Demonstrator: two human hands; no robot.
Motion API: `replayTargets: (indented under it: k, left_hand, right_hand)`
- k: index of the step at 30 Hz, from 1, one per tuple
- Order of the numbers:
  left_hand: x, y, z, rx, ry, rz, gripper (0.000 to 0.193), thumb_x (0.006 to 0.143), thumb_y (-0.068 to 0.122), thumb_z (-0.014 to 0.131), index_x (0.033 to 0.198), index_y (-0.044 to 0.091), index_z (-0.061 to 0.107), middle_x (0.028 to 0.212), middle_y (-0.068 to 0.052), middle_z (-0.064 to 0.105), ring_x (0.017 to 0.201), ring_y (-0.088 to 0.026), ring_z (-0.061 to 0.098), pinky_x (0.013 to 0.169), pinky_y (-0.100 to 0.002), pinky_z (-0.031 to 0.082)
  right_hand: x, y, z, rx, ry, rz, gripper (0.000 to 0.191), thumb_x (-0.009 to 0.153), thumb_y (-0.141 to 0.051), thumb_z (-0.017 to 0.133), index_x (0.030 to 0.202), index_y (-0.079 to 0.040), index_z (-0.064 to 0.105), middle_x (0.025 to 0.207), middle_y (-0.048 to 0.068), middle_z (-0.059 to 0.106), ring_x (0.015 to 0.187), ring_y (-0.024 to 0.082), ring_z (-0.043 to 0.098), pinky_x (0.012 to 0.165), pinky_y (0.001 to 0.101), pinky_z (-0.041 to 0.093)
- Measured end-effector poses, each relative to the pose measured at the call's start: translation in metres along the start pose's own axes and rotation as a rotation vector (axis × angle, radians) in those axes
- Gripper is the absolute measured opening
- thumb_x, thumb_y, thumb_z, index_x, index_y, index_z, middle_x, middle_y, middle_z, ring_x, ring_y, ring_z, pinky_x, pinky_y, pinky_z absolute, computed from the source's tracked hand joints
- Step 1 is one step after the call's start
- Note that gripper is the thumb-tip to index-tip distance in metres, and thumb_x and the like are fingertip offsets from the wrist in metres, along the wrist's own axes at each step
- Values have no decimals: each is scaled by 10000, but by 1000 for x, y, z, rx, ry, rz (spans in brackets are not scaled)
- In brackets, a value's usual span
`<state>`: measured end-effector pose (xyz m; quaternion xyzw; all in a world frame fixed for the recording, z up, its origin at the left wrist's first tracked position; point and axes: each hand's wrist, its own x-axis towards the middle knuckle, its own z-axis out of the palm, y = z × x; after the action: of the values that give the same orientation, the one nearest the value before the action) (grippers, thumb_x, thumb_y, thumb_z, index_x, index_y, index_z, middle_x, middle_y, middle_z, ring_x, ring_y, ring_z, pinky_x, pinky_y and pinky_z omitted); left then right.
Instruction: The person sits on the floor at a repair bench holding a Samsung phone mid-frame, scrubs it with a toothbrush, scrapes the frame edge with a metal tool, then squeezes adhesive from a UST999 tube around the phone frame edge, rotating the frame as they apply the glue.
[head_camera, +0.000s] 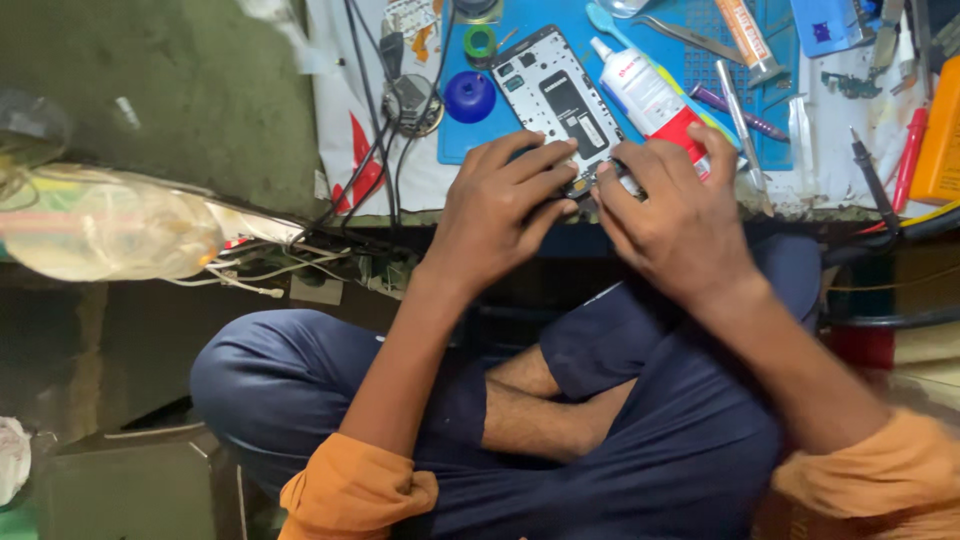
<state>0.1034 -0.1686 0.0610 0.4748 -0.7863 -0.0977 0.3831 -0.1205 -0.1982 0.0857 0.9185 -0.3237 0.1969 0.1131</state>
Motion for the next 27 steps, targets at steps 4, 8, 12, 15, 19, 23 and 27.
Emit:
replayTargets:
  k: [4, 8, 12, 15, 19, 23, 27]
  left_hand:
    - [-4, -3, -1, 31, 23, 49, 278, 901, 196, 790, 1142, 74, 723, 1333, -26, 673, 1245, -282, 590, 1031, -447, 469]
    - [-7, -4, 0, 93, 49, 94, 274, 897, 189, 774, 1129, 50, 725, 1316, -54, 668, 1220, -285, 596, 993, -451, 470]
    - [-9, -9, 2, 158, 58, 112, 244, 889, 173, 766, 1101, 57, 729, 1306, -52, 676, 1215, -276, 607, 984, -451, 468]
    - [-12, -15, 1, 147, 61, 112, 256, 897, 184, 769, 1121, 67, 734, 1304, -44, 677, 1209, -261, 612, 995, -440, 466]
    - [-15, -22, -3, 64, 70, 94, 275, 880, 240, 788, 1097, 78, 739, 1271, -33, 689, 1178, -260, 615, 990, -444, 460]
    - [-15, -25, -6, 19, 102, 74, 278, 868, 256, 795, 1087, 93, 742, 1256, -24, 696, 1182, -256, 617, 995, -439, 457]
    - [-16, -25, -5, -19, 101, 49, 290, 856, 265, 801, 1083, 95, 742, 1263, -14, 705, 1173, -249, 619, 1015, -433, 458]
  right_hand:
    - [22, 11, -18, -290, -161, -301, 234, 906, -220, 695, 1109, -106, 719, 1069, 51, 670, 1015, 216, 635, 1080, 507, 392]
    - [41, 5, -27, -454, -242, -547, 160, 856, -218, 625, 962, -116, 686, 946, 54, 667, 935, 208, 644, 1026, 468, 440]
    - [51, -9, -25, -593, -286, -727, 187, 861, -240, 600, 917, -82, 683, 855, 69, 662, 886, 228, 647, 975, 415, 475]
    - [58, -8, -22, -477, -338, -697, 239, 813, -238, 630, 956, -61, 705, 888, 81, 677, 894, 242, 650, 914, 372, 493]
    - [55, 7, -20, 112, -319, -305, 229, 833, -151, 731, 1030, -35, 711, 996, 111, 685, 939, 306, 643, 863, 402, 484]
    - [36, 5, -8, 352, -112, -33, 281, 888, -83, 800, 1144, -30, 696, 1095, 103, 687, 1011, 312, 649, 907, 427, 492]
    - [21, -2, 4, 367, -55, 10, 271, 894, -40, 796, 1143, -34, 691, 1116, 105, 687, 1047, 311, 658, 941, 431, 491]
